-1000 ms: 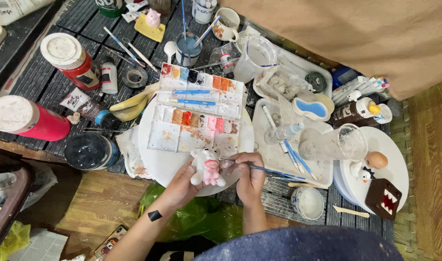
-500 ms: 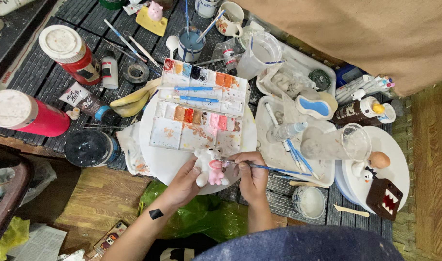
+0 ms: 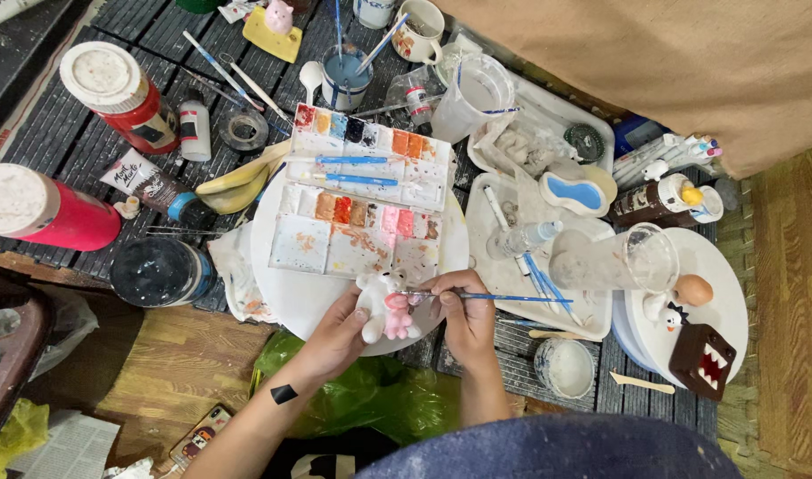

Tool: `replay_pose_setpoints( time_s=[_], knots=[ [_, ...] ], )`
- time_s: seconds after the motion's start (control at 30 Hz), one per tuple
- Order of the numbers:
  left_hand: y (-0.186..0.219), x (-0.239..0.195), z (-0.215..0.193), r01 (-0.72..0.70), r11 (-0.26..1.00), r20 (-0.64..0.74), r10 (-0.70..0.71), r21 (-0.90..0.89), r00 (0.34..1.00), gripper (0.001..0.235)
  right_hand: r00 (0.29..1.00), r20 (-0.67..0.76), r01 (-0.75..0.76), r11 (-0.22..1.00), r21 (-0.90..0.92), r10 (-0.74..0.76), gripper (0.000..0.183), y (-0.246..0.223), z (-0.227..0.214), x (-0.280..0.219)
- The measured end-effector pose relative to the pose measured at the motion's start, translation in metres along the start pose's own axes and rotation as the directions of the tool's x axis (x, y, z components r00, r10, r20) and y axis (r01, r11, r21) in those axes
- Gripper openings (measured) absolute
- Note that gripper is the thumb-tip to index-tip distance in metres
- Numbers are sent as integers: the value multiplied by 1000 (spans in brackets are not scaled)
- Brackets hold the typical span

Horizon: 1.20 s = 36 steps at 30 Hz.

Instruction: The person paints a small white figurine with pink paint using a fine brush. They repeatedly dip the brush into a water container and reload paint from a palette while holding the figurine in the other hand.

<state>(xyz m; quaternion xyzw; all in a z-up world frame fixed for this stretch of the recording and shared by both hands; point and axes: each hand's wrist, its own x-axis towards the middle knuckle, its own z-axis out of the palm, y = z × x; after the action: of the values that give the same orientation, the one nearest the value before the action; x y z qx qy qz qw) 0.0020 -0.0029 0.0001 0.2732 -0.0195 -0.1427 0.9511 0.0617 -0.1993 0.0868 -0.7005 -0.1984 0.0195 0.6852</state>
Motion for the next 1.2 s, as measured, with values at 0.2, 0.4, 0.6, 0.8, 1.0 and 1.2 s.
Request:
replay_pose_setpoints(
  time_s=[0.2,0.4,0.6,0.8,1.0,1.2],
  knots=[
    [1,0,2,14,1000,-26,-14,-3,1000,67,1000,4,2,1000,-4,-2,16,-3,0,1],
    [-1,0,0,13,1000,-31,-13,-3,999,67,1000,-6,-14,1000,7,14,14,-3,-3,2],
    [0,0,1,7,1000,-29,-8,-4,1000,74,1000,-12,-12,1000,1,12,14,-3,-4,1],
    [-1,0,-1,-1,1000,-12,1,-8,1000,76,1000,-10,-7,1000,22,7,17,-3,-5,2],
    [-3,1,-2,-17,1000,-8,17,-2,1000,77,993,-115,33,997,65,-25,15,-5,-3,3],
    [14,-1,16,0,999,14,-1,43,1000,70,944,-329,92,964,248,-5,15,3,4,0]
  ],
)
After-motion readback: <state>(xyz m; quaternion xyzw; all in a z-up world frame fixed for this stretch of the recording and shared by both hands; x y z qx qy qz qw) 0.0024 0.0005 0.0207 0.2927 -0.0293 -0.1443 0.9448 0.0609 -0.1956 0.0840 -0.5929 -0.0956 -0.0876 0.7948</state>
